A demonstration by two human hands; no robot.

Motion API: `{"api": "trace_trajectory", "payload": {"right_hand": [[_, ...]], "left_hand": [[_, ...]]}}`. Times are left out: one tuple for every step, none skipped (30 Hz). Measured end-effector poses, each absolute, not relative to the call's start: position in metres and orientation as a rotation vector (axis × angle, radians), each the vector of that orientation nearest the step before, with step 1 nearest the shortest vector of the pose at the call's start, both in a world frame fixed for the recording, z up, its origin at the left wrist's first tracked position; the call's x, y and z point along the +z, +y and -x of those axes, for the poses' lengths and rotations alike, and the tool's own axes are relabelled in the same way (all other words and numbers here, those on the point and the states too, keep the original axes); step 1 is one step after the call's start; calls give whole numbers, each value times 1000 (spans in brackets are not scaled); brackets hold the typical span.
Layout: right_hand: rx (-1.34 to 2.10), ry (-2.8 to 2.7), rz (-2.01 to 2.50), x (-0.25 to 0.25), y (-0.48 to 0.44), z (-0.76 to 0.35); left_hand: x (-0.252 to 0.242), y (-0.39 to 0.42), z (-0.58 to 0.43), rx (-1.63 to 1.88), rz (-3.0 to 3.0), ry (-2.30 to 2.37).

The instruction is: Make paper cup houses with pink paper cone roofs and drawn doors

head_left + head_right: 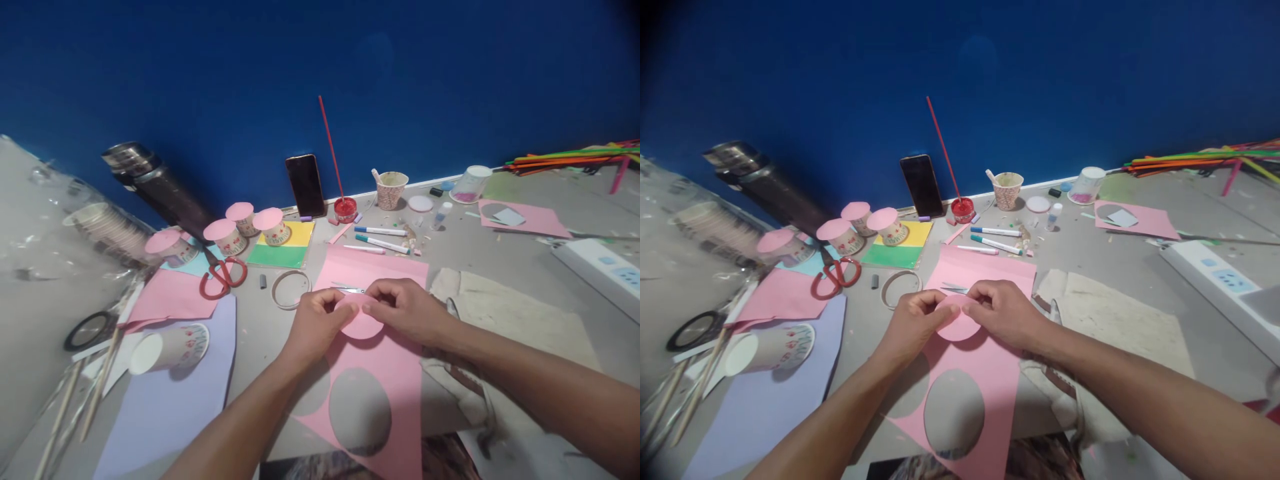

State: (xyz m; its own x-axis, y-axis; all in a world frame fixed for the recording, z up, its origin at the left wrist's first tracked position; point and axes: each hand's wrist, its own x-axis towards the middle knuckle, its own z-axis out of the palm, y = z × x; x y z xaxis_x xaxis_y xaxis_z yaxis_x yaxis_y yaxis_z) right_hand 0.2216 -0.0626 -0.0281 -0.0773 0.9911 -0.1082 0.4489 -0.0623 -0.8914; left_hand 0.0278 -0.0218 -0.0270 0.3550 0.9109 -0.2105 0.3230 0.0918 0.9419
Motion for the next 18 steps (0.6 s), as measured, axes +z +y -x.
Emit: {"api": "trace_trajectory", "payload": {"right_hand": [[1097, -1585, 1567, -28, -62, -222], [1098, -1587, 1569, -28, -62, -222], [1099, -1588, 1568, -28, -62, -222], [1100, -1590, 1565, -28, -62, -222], [1099, -1592, 1561, -27, -62, -222], [1098, -1596, 1556, -27, -62, -222], [1098, -1601, 1551, -27, -62, -223], [1099, -1606, 1548, -26, -62, -223], [1101, -1609, 1547, -26, -62, -223], [1105, -1611, 1548, -26, -62, -223], [1110, -1612, 1550, -26, -62, -223], [1116, -1613, 1552, -25, -62, -223], [1122, -1613, 1554, -25, -62, -224], [1128, -1611, 1555, -25, -62, -223], [1132, -1609, 1555, -25, -62, -223], [1135, -1608, 1554, -24, -62, -223], [1135, -1610, 1552, -24, -62, -223], [1132, -1613, 1550, -24, -61, -222]], "left_hand": [[-27, -22, -28, 642, -1466, 1187], [-27, -22, -28, 640, -1467, 1189], [-27, -22, -28, 639, -1466, 1190], [-27, -22, -28, 636, -1465, 1188], [-27, -22, -28, 634, -1463, 1186], [-27, -22, -28, 632, -1462, 1184], [-27, -22, -28, 630, -1462, 1181], [-27, -22, -28, 632, -1461, 1178], [-27, -21, -28, 633, -1457, 1175], [-27, -21, -28, 632, -1452, 1170], [-27, -21, -28, 631, -1447, 1164], [-27, -21, -27, 630, -1443, 1157], [-28, -21, -27, 628, -1442, 1150], [-28, -21, -27, 627, -1444, 1146], [-28, -20, -27, 627, -1448, 1145], [-28, -20, -27, 630, -1451, 1148], [-28, -20, -27, 631, -1454, 1152], [-28, -20, -27, 631, -1458, 1157]]}}
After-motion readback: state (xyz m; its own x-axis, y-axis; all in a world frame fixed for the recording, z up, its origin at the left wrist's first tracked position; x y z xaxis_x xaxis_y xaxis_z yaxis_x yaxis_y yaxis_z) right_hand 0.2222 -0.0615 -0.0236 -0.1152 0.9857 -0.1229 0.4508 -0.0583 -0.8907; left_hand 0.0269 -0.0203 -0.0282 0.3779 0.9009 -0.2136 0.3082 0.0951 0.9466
